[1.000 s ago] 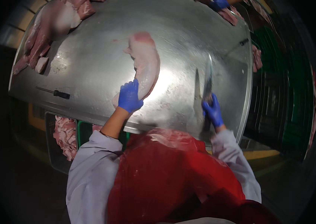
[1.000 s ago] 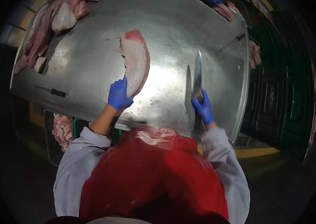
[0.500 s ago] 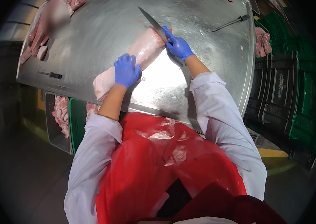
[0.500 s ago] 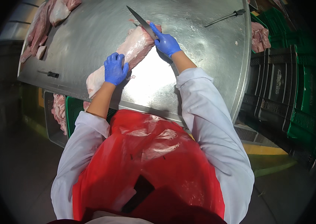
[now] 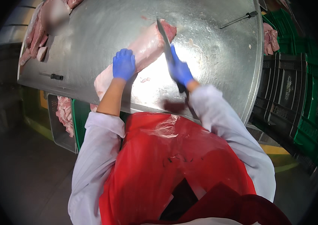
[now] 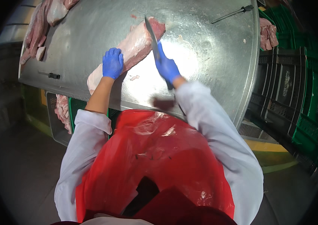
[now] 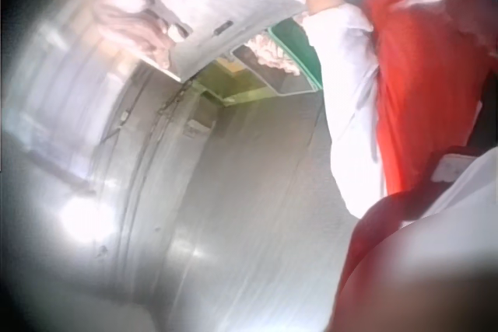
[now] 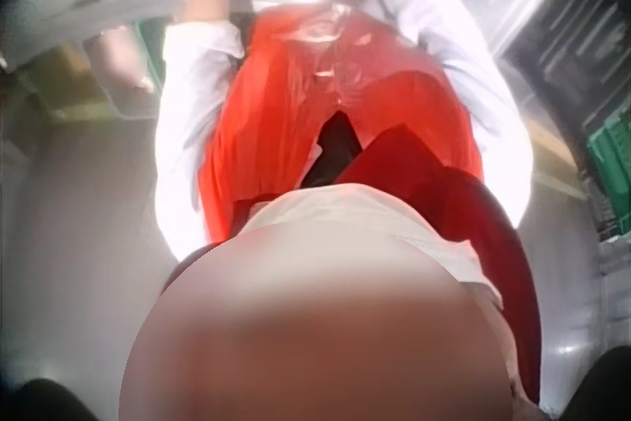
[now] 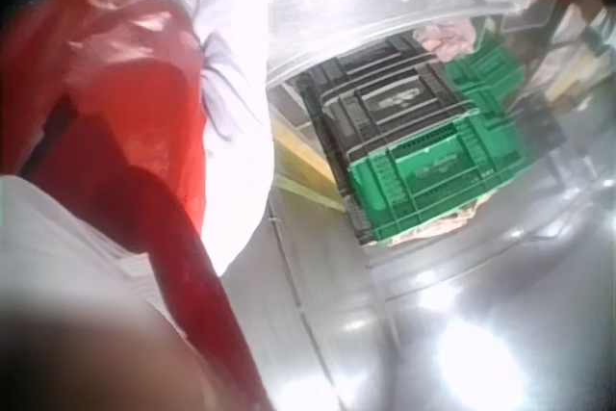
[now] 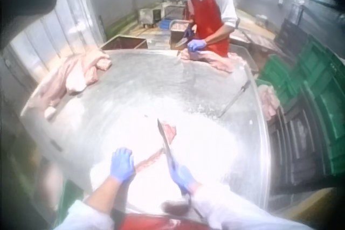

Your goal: The person trims fat and connective tissue from large cuts of raw meat using a knife on a stainless steel table. Trimmed pieces are placed into a green basket while the cleaned meat is set aside on the table.

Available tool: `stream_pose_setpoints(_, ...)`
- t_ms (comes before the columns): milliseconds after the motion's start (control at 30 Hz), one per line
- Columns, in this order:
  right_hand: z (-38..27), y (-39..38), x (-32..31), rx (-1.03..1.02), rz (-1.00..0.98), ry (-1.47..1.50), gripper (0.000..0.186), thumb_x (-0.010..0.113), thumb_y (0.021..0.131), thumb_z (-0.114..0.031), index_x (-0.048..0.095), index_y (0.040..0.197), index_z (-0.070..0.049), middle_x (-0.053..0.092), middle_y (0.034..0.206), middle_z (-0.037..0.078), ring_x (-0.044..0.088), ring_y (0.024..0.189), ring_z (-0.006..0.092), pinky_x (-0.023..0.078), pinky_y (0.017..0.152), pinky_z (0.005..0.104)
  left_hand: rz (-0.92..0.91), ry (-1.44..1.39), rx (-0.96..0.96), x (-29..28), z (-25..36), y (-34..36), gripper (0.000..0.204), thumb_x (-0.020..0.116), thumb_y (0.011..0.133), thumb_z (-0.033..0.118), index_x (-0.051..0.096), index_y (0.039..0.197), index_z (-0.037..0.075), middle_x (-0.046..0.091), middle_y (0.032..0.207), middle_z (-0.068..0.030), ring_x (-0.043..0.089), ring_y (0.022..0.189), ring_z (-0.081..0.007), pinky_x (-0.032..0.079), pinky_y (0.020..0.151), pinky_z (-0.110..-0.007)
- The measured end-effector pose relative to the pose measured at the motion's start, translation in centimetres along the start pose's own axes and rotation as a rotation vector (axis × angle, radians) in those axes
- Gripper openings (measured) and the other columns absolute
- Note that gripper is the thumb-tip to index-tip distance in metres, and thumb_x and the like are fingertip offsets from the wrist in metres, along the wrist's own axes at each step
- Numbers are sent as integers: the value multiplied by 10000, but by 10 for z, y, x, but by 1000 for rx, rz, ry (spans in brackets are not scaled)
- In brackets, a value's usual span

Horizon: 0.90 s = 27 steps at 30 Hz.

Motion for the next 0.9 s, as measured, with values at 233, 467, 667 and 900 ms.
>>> stream_pose_setpoints(233, 87, -140, -53, -74, -41, 564, 814, 627, 925, -97, 212, 1612, -232, 679, 833, 125, 668, 743, 228, 559, 795, 346, 9, 15, -17, -9, 33, 45, 254, 621, 885, 282, 663, 1002, 61, 647, 1020, -170, 612, 963, -385, 480, 868, -504)
stream_pose_setpoints(467, 49, -6, -78, -90, 264, 626, 822, 623, 929, -71, 204, 1618, -234, 704, 1038, 79, 650, 744, 104, 553, 692, 280, -275, -24, -146, 23, 97, 114, 317, 674, 819, 324, 747, 936, 38, 708, 1003, -244, 692, 967, -392, 549, 847, -448)
stream_pose_setpoints(667, -15, 61, -30, -214, 178, 625, 824, 596, 913, -180, 171, 1609, -301, 682, 710, 140, 659, 524, 218, 570, 548, 349, -321, -96, -313, 10, 81, 120, 337, 670, 816, 325, 758, 950, 28, 713, 1016, -237, 695, 963, -400, 551, 853, -457)
stream_pose_setpoints(900, 1, -4, 17, -172, -78, 575, 808, 552, 929, -194, 136, 1613, -305, 705, 760, 182, 678, 563, 274, 584, 604, 403, -301, -55, -260, 4, 80, 119, 313, 658, 814, 307, 751, 889, 18, 704, 963, -257, 686, 934, -426, 552, 837, -459)
Point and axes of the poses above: each hand's wrist, its own y-axis towards the middle knuckle, its own x-axis out of the palm, z = x × y, the point moved 4 cm from there along y, towards the middle knuckle
